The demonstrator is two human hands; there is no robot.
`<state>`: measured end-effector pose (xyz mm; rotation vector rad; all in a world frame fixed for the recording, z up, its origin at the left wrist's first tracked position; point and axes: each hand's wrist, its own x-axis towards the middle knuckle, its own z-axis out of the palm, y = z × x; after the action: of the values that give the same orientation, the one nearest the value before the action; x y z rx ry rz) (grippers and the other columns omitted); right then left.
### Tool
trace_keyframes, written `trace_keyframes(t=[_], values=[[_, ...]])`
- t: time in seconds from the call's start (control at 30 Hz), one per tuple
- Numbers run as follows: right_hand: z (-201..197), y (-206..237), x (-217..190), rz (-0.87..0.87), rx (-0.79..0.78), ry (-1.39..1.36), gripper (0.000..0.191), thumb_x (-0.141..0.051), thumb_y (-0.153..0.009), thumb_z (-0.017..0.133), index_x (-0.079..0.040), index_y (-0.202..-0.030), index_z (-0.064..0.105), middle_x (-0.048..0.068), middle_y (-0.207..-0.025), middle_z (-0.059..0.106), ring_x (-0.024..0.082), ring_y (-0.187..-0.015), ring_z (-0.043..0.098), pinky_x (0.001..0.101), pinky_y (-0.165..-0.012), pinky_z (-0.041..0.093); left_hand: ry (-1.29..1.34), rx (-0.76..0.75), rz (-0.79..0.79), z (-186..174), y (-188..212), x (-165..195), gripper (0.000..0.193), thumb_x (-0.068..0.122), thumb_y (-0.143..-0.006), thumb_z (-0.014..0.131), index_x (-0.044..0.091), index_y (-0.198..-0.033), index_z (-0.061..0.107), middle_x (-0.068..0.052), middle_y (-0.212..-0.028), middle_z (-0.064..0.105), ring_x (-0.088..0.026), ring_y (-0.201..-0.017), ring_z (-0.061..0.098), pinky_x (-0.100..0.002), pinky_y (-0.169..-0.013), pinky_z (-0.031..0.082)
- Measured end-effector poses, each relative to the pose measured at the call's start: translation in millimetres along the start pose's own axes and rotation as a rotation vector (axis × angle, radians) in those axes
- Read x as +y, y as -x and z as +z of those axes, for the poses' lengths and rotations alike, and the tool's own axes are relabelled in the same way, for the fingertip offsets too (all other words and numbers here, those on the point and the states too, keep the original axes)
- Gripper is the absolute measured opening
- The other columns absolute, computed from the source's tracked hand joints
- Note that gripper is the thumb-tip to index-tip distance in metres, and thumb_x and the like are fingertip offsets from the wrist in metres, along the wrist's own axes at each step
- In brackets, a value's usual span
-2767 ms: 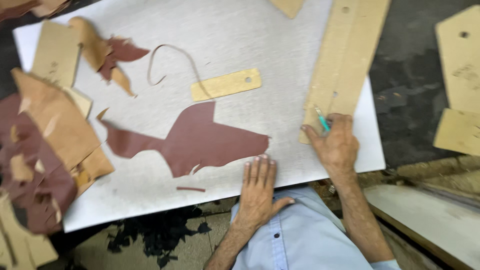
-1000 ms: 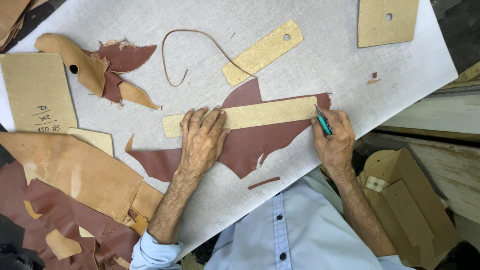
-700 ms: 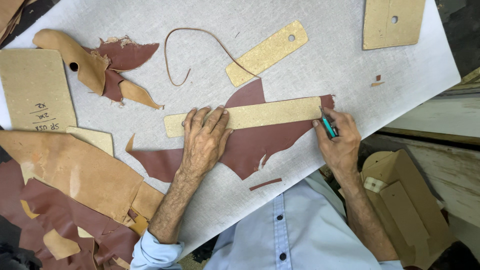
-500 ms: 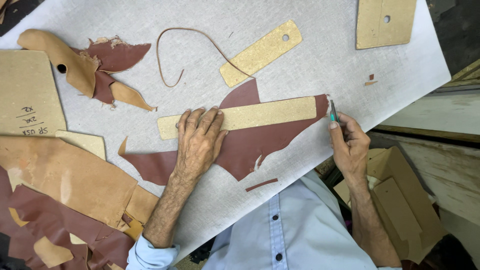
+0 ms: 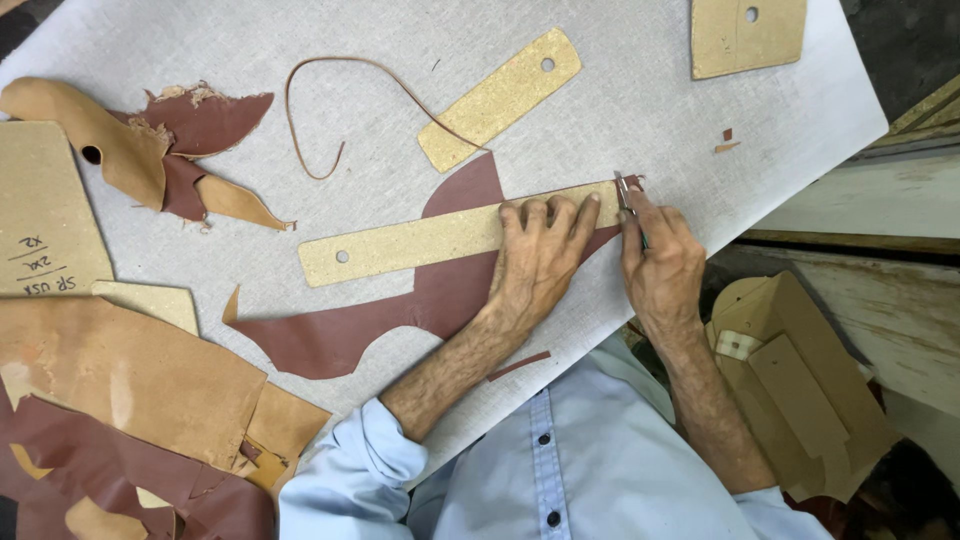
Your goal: The person uses a utility knife and a cardboard template to cut rectangular pieces from a large sheet of brown leather. They repeatedly position the template, trace the outline, and cut along the edges, then remove the cut pieces and reposition the template for the next cut.
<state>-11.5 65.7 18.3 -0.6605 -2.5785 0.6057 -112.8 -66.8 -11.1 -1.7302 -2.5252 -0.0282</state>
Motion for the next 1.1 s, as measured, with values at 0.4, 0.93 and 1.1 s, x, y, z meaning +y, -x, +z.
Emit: trace_keyframes(t=[0.4, 0.93, 1.1], values=[[4, 33, -7, 0.022, -0.076, 0.104, 0.036, 0.011, -0.096, 0.058, 0.016, -0.132, 0.063, 0.027, -0.095, 0.069, 0.025, -0.058, 0.067, 0.0346, -0.039, 0.050, -0.073, -0.207, 0.052, -7, -18, 3, 0.073, 0.037, -0.095, 0.064, 0.022, -0.159, 0.033, -0.016, -0.125, 0.052, -0.032, -0.107, 0.055, -0.062, -0.089, 0.048], [24, -50, -63, -0.619, -0.190, -0.164, 0.022, -0.002, -0.095, 0.074, -0.002, -0.117, 0.073, 0.013, -0.108, 0.074, 0.027, -0.095, 0.074, 0.0375, -0.082, 0.062, 0.159, -0.063, -0.274, -29, 72, -12, 0.117, 0.093, -0.066, 0.055, 0.008, -0.146, 0.055, -0.020, -0.145, 0.040, -0.043, -0.132, 0.037, -0.081, -0.109, 0.016], [75, -75, -86, -0.863, -0.247, -0.051, 0.032, -0.006, -0.088, 0.077, -0.005, -0.120, 0.077, 0.008, -0.101, 0.075, 0.020, -0.082, 0.071, 0.0327, -0.069, 0.061, 0.169, -0.236, -0.247, -16, 73, -9, 0.117, 0.101, -0.069, 0.037, 0.014, -0.145, 0.056, -0.019, -0.149, 0.038, -0.046, -0.142, 0.028, -0.083, -0.111, 0.007]])
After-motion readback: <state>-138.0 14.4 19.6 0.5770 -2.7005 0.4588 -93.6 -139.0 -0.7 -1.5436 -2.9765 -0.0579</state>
